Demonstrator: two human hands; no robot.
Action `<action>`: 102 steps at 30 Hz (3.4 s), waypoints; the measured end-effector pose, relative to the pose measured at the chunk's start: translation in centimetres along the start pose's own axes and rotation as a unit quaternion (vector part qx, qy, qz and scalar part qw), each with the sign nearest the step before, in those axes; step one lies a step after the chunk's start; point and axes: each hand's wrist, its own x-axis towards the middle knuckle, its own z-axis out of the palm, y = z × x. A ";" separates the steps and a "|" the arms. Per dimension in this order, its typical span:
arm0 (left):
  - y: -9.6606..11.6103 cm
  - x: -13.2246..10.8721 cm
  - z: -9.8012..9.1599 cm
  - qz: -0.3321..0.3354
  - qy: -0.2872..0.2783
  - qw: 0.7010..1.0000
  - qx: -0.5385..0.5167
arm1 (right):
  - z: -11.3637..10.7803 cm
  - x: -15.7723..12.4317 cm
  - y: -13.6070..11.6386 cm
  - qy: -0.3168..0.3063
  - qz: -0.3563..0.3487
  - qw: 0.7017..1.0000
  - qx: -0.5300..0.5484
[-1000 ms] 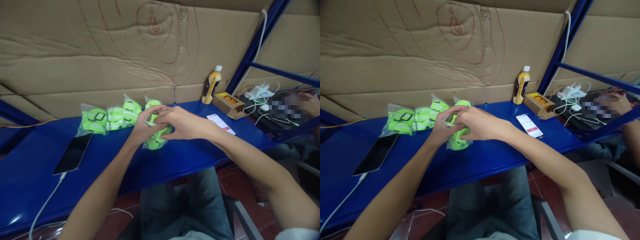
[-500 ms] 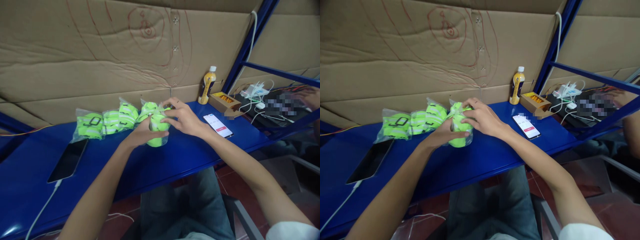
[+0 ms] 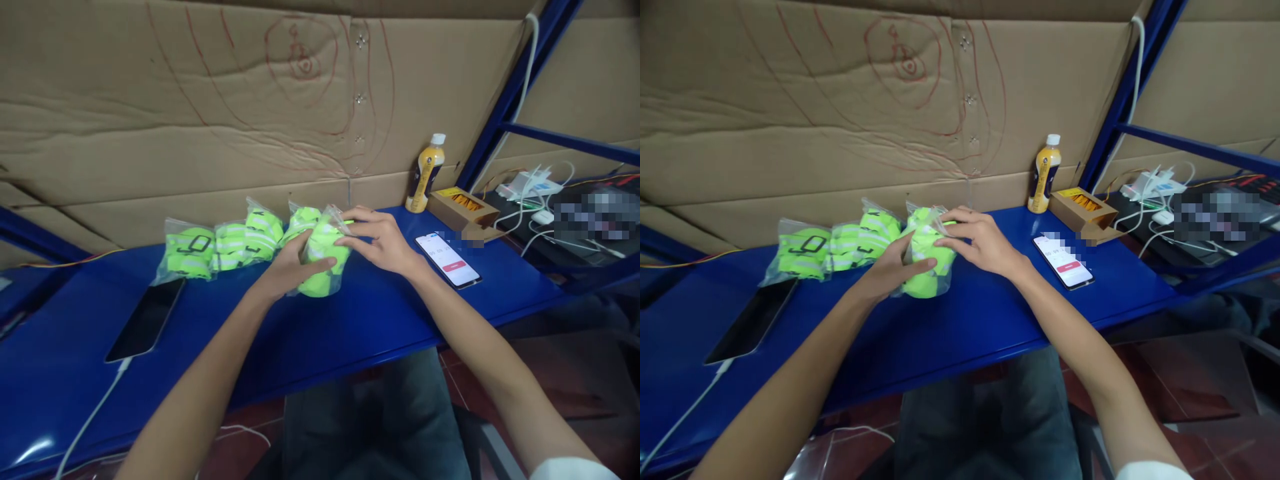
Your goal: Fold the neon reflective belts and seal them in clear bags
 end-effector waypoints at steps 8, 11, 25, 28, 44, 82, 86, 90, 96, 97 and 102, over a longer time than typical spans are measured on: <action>0.1 0.3 0.5 -0.015 0.031 0.998 -0.048 | -0.6 -0.5 0.3 -0.033 0.040 0.997 0.052; -0.3 0.4 0.1 0.012 0.023 0.999 0.038 | -0.6 -0.6 0.5 -0.035 0.054 0.996 0.063; 0.5 -0.2 0.8 0.020 0.010 1.000 0.021 | 0.3 -0.4 -0.9 -0.046 0.016 0.999 -0.023; 0.7 -0.3 0.9 0.061 0.052 0.996 0.044 | 0.9 0.2 -1.6 -0.081 -0.003 0.996 -0.025; 1.5 -0.5 1.5 0.173 0.104 0.977 0.064 | 2.6 -0.1 -2.4 0.045 0.002 0.997 -0.057; 1.1 -0.1 1.7 0.192 0.289 0.934 0.085 | 5.6 -0.5 -0.1 0.100 0.263 0.940 0.192; 1.2 -0.1 1.8 0.219 0.304 0.921 0.112 | 5.4 -0.7 0.3 0.086 0.263 0.937 0.213; 0.8 0.1 1.9 0.209 0.240 0.947 0.030 | 5.1 -0.8 -0.1 0.118 0.242 0.947 0.176; 0.8 -0.1 2.2 0.169 0.201 0.963 0.063 | 5.4 -0.8 -0.9 0.182 0.198 0.953 0.139; 0.9 -0.1 2.1 0.172 0.200 0.961 0.079 | 5.4 -0.8 -0.8 0.178 0.199 0.952 0.150; 0.7 0.1 1.9 0.184 0.197 0.959 0.090 | 5.1 -0.9 -0.1 0.144 0.218 0.942 0.210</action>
